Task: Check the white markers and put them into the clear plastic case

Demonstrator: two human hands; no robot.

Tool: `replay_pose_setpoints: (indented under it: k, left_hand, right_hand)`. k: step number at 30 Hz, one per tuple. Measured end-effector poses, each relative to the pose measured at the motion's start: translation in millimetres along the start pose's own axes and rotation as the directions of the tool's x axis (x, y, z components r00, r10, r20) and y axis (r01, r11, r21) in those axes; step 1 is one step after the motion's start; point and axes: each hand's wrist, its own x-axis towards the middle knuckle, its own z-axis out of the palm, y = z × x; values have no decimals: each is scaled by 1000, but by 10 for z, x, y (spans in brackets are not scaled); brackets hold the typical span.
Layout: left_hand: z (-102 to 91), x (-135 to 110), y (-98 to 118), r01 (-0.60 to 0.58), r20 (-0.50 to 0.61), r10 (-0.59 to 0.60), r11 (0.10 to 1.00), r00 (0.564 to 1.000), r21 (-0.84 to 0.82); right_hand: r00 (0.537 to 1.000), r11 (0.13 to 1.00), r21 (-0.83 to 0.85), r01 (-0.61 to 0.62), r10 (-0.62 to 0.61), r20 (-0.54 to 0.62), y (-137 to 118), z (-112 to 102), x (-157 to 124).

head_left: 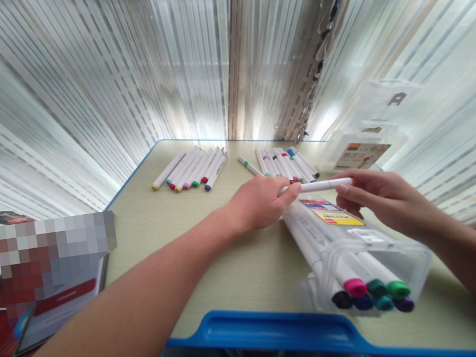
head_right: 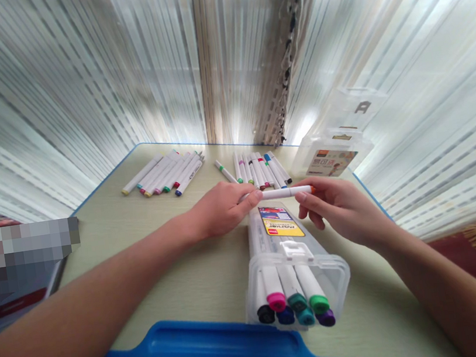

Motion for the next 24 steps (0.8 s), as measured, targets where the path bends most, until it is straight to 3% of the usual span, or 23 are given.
replay_pose_setpoints:
  k: [24]
  left_hand:
    - [-4, 0, 9, -10, -4, 10, 1000, 1000, 3]
  right_hand:
    - [1000, 1000, -6, -9, 9, -2, -36, 11, 4]
